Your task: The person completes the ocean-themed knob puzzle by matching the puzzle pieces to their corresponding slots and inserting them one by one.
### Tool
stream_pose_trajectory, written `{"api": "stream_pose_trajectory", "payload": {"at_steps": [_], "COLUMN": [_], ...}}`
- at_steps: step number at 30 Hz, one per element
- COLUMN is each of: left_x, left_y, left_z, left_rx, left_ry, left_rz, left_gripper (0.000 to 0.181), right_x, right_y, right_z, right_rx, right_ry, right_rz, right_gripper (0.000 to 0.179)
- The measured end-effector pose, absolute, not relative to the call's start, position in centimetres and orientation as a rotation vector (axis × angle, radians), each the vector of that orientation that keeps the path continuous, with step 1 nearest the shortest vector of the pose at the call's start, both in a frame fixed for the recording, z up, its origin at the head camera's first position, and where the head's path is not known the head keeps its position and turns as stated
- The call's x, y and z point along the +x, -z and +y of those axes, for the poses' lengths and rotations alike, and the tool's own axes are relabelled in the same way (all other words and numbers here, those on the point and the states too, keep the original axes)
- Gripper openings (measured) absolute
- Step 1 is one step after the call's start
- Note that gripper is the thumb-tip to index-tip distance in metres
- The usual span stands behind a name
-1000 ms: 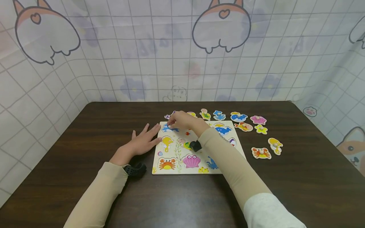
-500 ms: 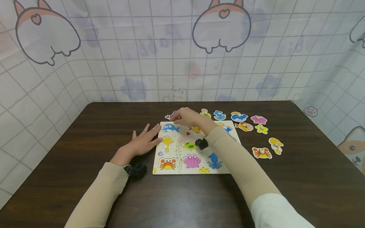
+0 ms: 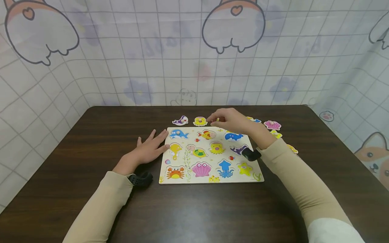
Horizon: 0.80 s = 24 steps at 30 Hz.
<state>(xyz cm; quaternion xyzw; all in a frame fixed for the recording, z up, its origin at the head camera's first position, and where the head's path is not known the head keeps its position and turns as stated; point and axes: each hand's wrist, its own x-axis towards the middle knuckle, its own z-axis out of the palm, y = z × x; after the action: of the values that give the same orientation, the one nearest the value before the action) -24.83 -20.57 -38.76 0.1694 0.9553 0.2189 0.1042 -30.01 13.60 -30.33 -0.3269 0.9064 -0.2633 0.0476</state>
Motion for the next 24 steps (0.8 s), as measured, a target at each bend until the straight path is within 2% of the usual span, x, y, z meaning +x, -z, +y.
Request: {"api": "stream_pose_trajectory", "payload": {"at_steps": [11, 24], "left_x": [-24.7, -24.7], "left_y": [38.6, 38.7], "left_z": [-20.4, -20.4], "left_rx": [0.489, 0.494], "left_ry": [-0.635, -0.635], "left_rz": [2.816, 2.820], "left_gripper": [0.074, 0.074], "right_x": [-27.9, -26.5], "right_y": [30.4, 30.4], "right_z": [21.0, 26.8], "right_rx": [-0.886, -0.711], "right_ry": [0.872, 0.903], "right_rz": [2.863, 2.925], "right_gripper": [0.027, 0.028]}}
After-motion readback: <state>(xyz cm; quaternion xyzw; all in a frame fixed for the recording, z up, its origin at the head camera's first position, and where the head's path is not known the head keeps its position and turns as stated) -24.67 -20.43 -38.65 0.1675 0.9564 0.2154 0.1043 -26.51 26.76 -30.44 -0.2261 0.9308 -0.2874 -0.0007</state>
